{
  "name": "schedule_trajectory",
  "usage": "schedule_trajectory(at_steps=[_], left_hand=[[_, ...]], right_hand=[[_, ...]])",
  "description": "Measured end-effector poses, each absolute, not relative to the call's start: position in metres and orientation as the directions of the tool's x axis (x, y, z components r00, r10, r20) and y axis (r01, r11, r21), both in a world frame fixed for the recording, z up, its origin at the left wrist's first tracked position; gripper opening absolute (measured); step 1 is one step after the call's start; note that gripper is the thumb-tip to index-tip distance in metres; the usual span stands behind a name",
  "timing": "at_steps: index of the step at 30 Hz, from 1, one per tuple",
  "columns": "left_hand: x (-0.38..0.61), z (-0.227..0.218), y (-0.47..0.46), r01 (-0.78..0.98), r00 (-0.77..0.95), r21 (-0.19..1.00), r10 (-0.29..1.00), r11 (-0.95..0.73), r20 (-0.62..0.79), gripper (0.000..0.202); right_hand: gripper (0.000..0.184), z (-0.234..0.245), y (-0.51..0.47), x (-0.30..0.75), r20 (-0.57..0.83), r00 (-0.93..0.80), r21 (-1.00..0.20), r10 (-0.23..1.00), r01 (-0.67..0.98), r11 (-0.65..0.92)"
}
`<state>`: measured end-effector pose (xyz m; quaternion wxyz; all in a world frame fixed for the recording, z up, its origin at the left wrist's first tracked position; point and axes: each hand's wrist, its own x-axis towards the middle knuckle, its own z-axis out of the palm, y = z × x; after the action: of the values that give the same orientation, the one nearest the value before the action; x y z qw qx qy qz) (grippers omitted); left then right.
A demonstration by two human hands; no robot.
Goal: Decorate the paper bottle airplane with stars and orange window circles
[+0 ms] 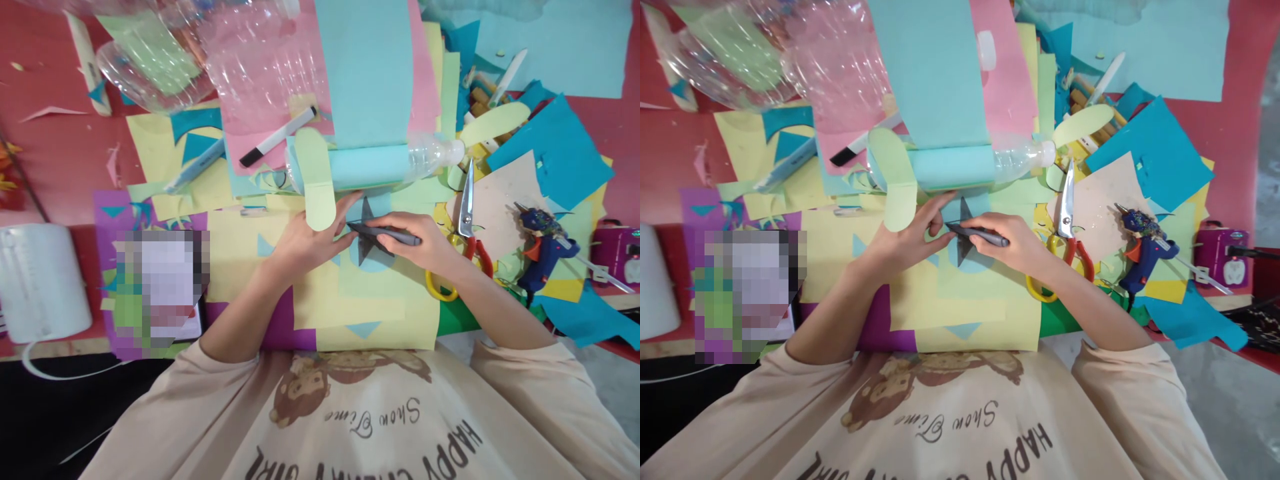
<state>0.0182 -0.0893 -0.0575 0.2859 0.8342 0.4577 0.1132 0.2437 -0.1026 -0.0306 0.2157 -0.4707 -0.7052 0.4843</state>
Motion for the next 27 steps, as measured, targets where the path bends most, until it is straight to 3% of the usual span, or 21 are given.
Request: schedule_trajectory(at_steps=[27], left_hand=[[0.0176, -0.0573, -0.0895, 0.706, 0.552, 0.582, 0.828, -0.403, -0.096, 0.058]], right_hand=[[0.026, -0.0320, -0.1028, 0.2437, -0.075, -0.491, -0.894, 0.868, 0.418, 0.160]])
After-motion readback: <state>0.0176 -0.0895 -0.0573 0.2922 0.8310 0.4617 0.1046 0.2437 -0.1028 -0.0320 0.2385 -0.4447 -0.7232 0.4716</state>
